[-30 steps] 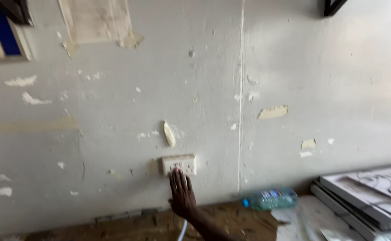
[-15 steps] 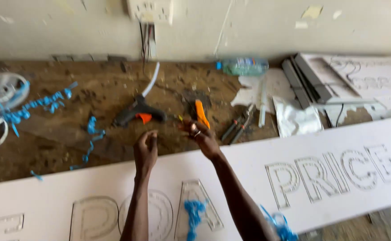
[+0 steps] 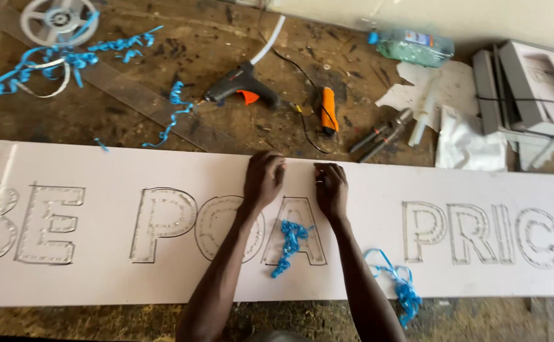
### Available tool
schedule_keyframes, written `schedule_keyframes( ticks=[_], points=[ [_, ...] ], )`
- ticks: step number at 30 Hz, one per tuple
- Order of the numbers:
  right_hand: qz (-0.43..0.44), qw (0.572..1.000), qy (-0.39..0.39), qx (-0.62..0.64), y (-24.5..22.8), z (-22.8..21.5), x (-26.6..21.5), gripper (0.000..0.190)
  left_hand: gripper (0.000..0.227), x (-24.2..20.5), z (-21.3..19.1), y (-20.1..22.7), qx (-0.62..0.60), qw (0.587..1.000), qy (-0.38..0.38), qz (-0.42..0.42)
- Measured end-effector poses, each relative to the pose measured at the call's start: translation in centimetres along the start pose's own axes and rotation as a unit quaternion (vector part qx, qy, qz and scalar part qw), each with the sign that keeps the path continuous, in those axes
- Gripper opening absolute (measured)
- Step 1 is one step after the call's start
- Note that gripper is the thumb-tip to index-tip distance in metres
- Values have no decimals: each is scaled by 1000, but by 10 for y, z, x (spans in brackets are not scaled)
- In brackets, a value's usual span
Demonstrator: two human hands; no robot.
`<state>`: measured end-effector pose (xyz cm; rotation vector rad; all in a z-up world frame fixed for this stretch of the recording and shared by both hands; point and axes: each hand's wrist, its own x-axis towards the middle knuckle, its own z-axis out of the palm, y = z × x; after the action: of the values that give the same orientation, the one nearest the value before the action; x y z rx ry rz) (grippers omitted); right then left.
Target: The person assembles a light-up sign by attaching LED strips to a white board with pre-drawn letter outlines. They use a hot glue gun to secure the strips and blue zip ties to fasten them in place. The person also uses pliers to cut the zip ties and a soldering iron to make electrical connections.
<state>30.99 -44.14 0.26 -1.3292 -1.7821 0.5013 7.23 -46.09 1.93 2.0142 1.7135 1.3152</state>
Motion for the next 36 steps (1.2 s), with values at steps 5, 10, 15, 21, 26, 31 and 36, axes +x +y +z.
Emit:
schedule_keyframes(
  ticks=[5, 10, 15, 21, 26, 31, 36],
  points=[
    [-4, 999, 9, 33, -6, -4, 1, 44, 9, 3, 2, -6, -9, 999, 15, 37],
    [38, 990, -1, 133, -23, -21, -11, 40, 10, 4, -1, -6, 12, 998, 20, 54],
    [140, 956, 21, 256, -43, -69, -59, 30, 9, 7, -9, -4, -6, 997, 9, 75],
    [230, 927, 100, 278, -18, -165, -146, 27, 12, 0, 5, -15, 20, 996, -22, 87],
    [281, 892, 258, 243, 6, -234, -198, 40, 10, -6, 37, 103, -134, 988, 0, 75],
    [323, 833, 431, 126, 52, -306, -212, 33, 10, -51, 112, 287, -297, 924, -209, 122],
    [323, 779, 526, 110, 138, -418, -229, 56, 14, -104, 200, 438, -349, 843, -393, 111]
  ],
)
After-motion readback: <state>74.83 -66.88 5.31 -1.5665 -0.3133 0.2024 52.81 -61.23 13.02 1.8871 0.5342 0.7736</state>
